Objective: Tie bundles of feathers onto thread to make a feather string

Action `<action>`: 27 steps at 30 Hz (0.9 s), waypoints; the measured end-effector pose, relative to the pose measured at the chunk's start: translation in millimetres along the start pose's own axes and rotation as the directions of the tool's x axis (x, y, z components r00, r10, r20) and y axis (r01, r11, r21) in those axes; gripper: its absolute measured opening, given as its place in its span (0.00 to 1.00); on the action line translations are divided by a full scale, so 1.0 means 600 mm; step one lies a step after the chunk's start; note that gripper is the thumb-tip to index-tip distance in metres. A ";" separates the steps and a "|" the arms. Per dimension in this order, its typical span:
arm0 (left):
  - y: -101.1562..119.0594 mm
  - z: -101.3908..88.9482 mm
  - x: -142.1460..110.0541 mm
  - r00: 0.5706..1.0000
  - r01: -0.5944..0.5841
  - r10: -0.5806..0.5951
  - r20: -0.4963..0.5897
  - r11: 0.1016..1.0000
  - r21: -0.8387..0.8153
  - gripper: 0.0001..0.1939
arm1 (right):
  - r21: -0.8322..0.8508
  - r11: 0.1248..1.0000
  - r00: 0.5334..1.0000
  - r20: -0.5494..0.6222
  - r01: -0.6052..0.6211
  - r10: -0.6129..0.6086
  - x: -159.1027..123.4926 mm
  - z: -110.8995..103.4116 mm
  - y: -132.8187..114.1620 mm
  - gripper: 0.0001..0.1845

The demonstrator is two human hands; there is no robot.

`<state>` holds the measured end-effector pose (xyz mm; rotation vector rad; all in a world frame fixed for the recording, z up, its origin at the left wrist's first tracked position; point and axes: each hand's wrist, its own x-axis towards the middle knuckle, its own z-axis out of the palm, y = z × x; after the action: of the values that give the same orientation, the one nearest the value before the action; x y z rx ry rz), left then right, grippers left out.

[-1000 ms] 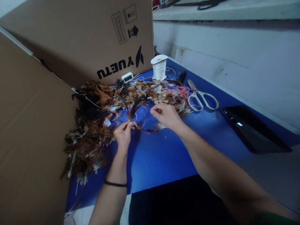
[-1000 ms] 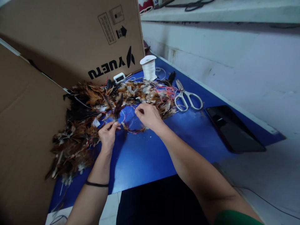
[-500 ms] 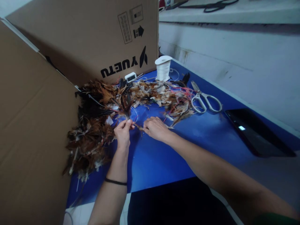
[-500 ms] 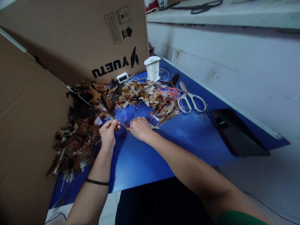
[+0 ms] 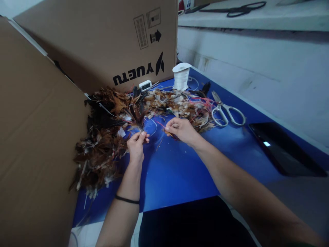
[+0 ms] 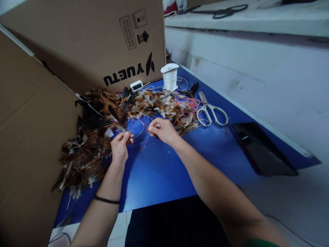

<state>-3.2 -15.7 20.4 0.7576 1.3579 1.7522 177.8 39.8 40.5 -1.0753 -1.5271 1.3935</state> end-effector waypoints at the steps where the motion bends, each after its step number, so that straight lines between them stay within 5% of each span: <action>1: 0.002 0.001 -0.002 1.000 0.013 -0.013 0.002 1.000 -0.007 0.16 | 0.051 0.999 1.000 -0.010 -0.012 0.013 -0.001 -0.001 -0.005 0.10; 10: 0.009 0.001 -0.009 0.988 0.116 -0.110 0.109 0.992 -0.042 0.16 | 0.144 0.989 0.998 -0.046 -0.043 0.050 -0.004 -0.003 -0.012 0.14; 19: 0.012 0.000 -0.011 0.974 0.146 -0.131 0.186 0.987 -0.064 0.15 | -0.304 0.925 0.959 -0.094 0.228 -0.267 0.001 -0.012 0.003 0.10; 27: 0.013 0.000 -0.011 0.981 0.136 -0.124 0.149 0.988 -0.070 0.16 | -0.362 0.902 0.968 0.005 0.234 -0.250 -0.008 -0.015 -0.007 0.09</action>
<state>-1.3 -22.3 28.0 0.7202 1.2058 1.6076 187.6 38.3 45.3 -1.0742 -1.8626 0.9360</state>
